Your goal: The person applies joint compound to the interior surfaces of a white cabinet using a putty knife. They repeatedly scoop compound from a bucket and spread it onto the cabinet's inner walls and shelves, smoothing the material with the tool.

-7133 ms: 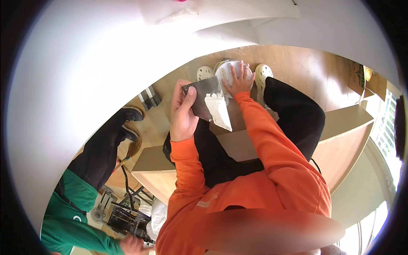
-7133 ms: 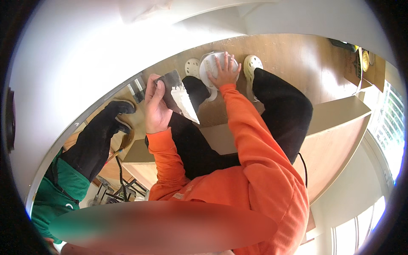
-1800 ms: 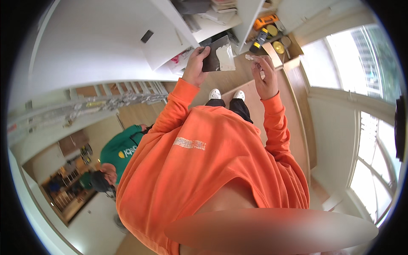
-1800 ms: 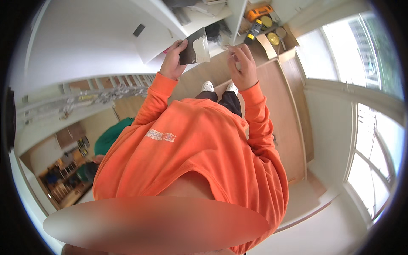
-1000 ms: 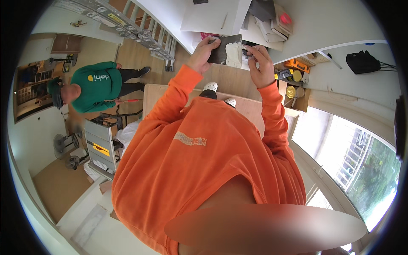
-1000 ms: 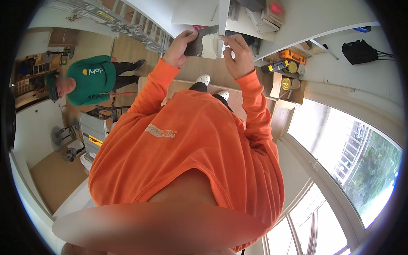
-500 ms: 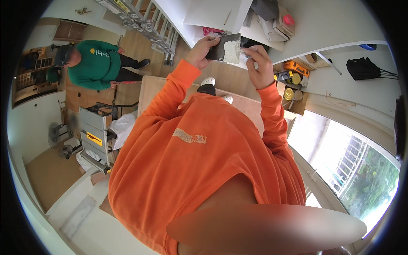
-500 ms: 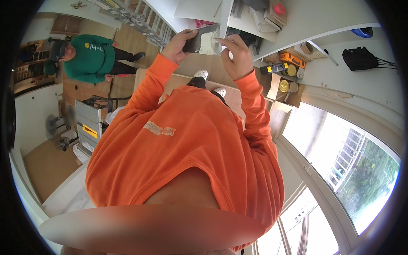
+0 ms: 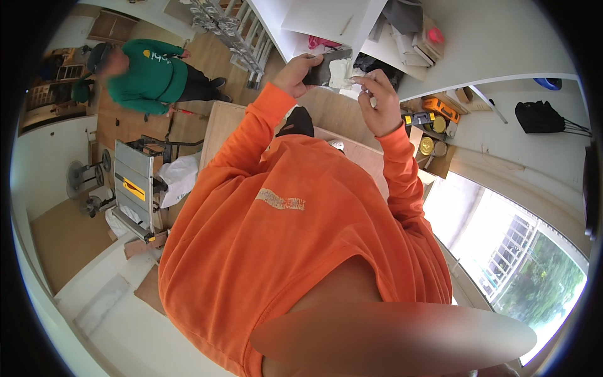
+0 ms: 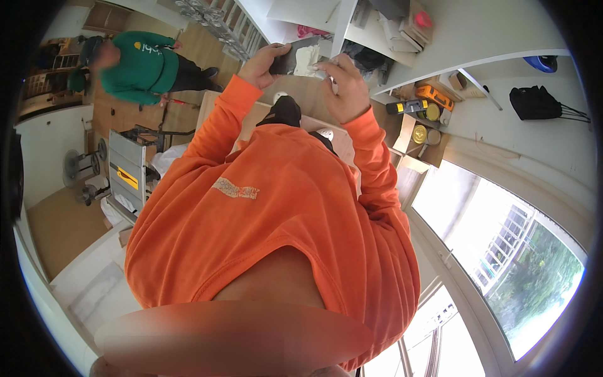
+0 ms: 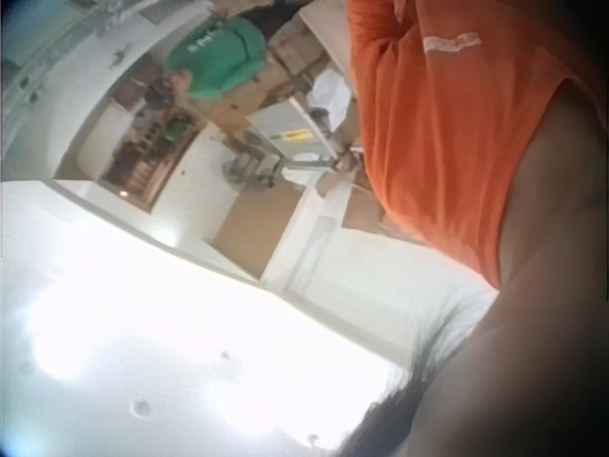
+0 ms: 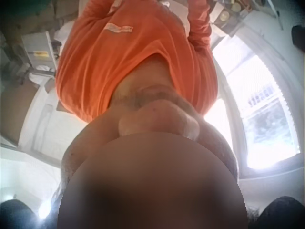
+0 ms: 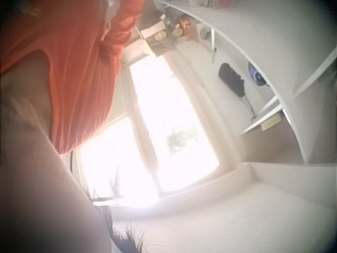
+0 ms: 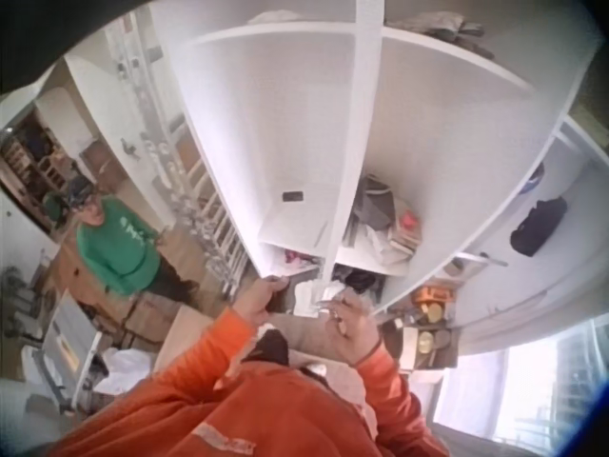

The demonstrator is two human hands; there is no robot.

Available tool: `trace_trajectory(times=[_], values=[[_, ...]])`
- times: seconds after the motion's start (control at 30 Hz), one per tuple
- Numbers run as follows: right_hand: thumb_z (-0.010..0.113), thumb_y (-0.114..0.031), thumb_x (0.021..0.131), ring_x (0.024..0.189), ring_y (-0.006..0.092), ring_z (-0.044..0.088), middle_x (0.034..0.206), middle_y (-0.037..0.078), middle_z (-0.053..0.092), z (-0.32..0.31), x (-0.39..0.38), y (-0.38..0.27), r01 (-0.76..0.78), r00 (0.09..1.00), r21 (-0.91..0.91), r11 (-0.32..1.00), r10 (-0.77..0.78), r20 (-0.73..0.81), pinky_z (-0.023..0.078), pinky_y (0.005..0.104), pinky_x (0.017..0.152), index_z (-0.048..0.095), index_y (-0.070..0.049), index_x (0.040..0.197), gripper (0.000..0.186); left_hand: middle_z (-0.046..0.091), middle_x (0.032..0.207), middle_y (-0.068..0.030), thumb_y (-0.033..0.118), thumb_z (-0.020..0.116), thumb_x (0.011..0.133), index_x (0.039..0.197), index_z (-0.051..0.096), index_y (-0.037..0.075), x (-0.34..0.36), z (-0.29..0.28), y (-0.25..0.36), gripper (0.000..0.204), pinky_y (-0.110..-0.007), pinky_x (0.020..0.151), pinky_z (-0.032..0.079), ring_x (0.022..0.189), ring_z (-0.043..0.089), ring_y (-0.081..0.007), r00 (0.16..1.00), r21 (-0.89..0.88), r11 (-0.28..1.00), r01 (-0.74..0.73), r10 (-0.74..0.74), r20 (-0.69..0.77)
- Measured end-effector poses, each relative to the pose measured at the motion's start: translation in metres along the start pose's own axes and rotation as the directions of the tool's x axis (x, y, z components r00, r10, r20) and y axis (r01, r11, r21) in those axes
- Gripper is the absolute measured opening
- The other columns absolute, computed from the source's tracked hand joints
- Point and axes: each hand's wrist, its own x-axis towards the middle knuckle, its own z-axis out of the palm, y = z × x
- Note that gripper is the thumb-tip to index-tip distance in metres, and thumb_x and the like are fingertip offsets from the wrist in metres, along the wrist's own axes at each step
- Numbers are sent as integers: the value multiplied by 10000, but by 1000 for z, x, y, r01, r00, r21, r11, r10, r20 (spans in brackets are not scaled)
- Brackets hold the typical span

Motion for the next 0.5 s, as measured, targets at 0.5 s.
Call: trace_trajectory(times=[0.5], values=[[520, -169, 663, 729, 141, 360, 851, 37, 442, 24, 44, 12, -398, 838, 824, -404, 205, 505, 333, 272, 665, 581, 8, 1039, 420, 603, 949, -20, 243, 628, 945, 1075, 541, 72, 12, -77, 27, 232, -349, 758, 548, 841, 618, -144, 969, -101, 982, -160, 137, -204]])
